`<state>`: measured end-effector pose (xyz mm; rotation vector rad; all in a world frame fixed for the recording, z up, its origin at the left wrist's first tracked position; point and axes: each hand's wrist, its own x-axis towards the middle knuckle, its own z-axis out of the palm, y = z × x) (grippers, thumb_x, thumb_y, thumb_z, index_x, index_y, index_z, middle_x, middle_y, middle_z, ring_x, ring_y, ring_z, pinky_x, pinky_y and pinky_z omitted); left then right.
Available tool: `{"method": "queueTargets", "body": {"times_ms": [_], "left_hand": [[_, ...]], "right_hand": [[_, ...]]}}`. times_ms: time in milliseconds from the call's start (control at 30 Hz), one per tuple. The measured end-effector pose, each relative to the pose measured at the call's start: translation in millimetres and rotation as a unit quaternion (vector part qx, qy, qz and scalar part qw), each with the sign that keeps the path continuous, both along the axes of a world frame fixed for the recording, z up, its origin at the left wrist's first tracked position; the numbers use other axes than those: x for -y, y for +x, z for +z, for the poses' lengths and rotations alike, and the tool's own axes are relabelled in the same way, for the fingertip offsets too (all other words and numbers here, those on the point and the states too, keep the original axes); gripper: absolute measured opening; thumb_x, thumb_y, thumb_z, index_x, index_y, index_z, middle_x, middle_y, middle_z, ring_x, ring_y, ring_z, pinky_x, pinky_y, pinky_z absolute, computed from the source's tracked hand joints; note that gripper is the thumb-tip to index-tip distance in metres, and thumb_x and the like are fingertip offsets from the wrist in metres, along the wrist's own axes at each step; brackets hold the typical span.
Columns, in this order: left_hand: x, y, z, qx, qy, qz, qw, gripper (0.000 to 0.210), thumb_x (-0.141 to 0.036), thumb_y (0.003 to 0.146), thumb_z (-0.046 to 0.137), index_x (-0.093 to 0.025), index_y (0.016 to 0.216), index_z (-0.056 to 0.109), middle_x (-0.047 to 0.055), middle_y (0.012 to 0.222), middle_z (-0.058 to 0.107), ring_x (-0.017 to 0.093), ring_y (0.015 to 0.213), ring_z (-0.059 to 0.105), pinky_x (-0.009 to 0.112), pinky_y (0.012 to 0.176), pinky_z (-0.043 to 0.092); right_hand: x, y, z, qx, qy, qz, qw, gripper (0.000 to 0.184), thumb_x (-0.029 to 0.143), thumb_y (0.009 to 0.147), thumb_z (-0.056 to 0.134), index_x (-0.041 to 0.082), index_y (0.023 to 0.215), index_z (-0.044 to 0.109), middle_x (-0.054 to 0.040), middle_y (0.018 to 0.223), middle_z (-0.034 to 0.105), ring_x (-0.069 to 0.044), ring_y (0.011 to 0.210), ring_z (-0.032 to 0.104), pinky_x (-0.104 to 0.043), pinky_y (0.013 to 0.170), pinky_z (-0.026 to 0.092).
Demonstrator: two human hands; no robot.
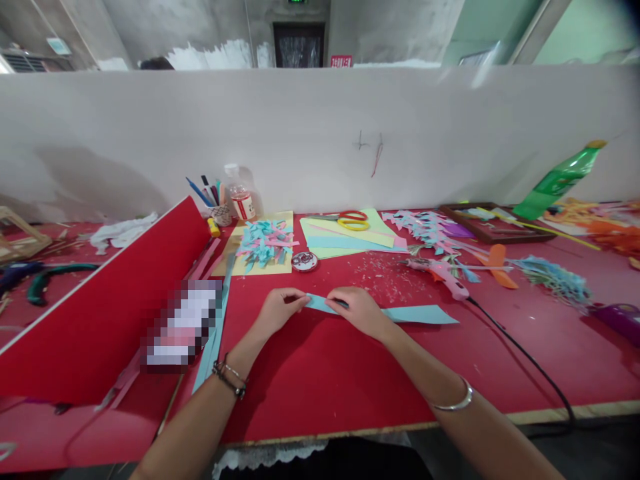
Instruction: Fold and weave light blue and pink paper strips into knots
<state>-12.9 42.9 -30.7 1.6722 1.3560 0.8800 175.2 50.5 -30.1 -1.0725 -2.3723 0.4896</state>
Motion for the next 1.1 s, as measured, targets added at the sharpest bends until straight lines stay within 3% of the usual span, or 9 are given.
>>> {"method": "queueTargets", "body": {"times_ms": [333,500,667,1100], "left_hand": [[0,1,1.6,-0.006,0.009,0.007,1.0,0.022,-0.033,0.067,0.052,-0.013,0.065,0.06,-0.001,0.055,0.055,0.009,0.053,0.047,0.019,0.051,0.036],[0,0,-1.3,-0.02,0.083,-0.033,0.996,0.019,-0.029,0.069,0.051,-0.015,0.077,0.062,0.004,0.074,0.061,0.012,0.068,0.053,0.021,0.06,0.038],[-1,-3,-3.4,-0.072,0.133,-0.081,0.985,0.018,-0.029,0.072,0.049,-0.017,0.075,0.063,0.003,0.071,0.06,0.011,0.064,0.052,0.021,0.058,0.038],[-6,-17,0.7,-0.091,0.117,-0.053,0.988,0.021,-0.031,0.073,0.048,-0.015,0.071,0.062,0.004,0.07,0.061,0.013,0.065,0.053,0.022,0.06,0.039]], "right_hand": [[1,-1,0.6,0.005,-0.007,0.006,1.0,0.027,0.031,0.083,0.034,0.017,0.08,0.057,-0.0041,0.077,0.061,-0.013,0.072,0.053,-0.022,0.065,0.036],[1,-1,0.5,0.004,-0.006,0.025,1.0,0.027,0.031,0.083,0.034,0.018,0.082,0.058,-0.0041,0.08,0.061,-0.013,0.074,0.053,-0.022,0.067,0.036],[1,-2,-0.2,0.024,-0.003,0.043,0.999,0.027,0.03,0.083,0.034,0.018,0.081,0.058,-0.0036,0.078,0.061,-0.013,0.072,0.053,-0.022,0.065,0.036],[0,3,-0.5,0.046,-0.021,0.012,0.999,0.025,0.033,0.082,0.036,0.02,0.083,0.057,-0.0021,0.078,0.062,-0.013,0.071,0.055,-0.021,0.061,0.033]]}}
